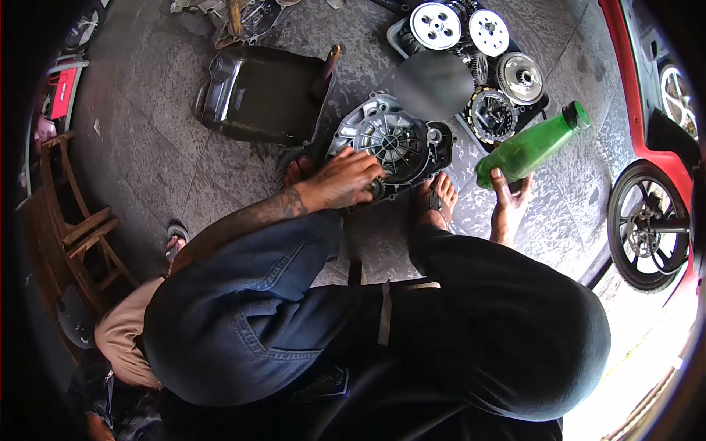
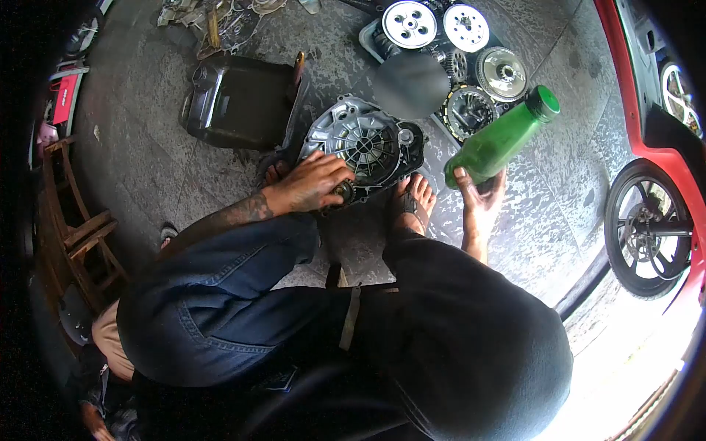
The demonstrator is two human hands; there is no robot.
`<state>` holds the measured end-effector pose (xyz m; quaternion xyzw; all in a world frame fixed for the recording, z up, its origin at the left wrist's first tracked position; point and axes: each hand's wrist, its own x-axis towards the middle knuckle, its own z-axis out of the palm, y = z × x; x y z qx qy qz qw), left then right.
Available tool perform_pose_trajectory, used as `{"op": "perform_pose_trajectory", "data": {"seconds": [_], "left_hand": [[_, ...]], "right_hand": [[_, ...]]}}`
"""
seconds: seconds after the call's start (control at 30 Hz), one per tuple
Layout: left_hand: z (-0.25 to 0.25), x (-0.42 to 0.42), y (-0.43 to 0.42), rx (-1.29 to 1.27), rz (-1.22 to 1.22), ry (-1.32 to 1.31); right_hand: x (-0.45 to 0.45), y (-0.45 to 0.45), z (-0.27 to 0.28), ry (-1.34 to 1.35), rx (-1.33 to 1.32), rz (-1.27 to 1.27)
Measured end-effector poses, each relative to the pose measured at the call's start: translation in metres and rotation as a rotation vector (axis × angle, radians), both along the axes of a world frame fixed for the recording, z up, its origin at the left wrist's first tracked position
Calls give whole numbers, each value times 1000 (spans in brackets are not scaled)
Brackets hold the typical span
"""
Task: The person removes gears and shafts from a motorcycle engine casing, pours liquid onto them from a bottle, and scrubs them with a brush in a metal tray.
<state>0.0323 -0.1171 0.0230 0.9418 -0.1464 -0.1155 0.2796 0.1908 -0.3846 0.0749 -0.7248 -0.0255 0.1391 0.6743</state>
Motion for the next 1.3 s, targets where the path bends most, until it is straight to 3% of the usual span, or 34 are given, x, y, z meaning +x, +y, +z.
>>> {"op": "perform_pose_trajectory", "data": {"seconds": [0.03, 0.2, 0.3, 0.43, 0.47, 0.53, 0.57, 0.7, 0.83, 1.0, 1.1, 1.13, 1.2, 1.3], "left_hand": [[-1, 2, 4, -124, 46, 16], [10, 9, 14, -225, 115, 127], [16, 6, 27, -908, 454, 296], [36, -8, 33, -1513, 915, 393], [33, -13, 35, -1510, 916, 388], [23, -22, 40, -1964, 792, 306], [22, -25, 40, -2043, 872, 316], [30, -32, 56, -2222, 836, 336], [30, -33, 60, -2218, 793, 244], [32, -27, 68, -2140, 880, 214], [34, -21, 76, -1957, 991, 105], [33, -21, 80, -1963, 985, 97], [27, -21, 88, -2256, 965, 98], [16, -21, 97, -2290, 971, 12]], "right_hand": [[0, 5, 3, 4, 33, 15], [-2, 12, 8, -4, 97, 0], [0, 11, 10, -27, 115, 11], [1, 14, 19, -49, 107, 44], [0, 14, 20, -52, 72, 61], [-1, 18, 20, -39, 96, 80], [-2, 20, 20, -23, 115, 92], [-2, 25, 18, -33, 73, 140], [-2, 26, 14, -49, 13, 172], [2, 33, 16, -30, -46, 227], [8, 48, 16, -94, -74, 318], [17, 53, 16, -157, -213, 405], [31, 77, 17, -696, -488, 468], [46, 128, 19, -511, -398, 491]]}}
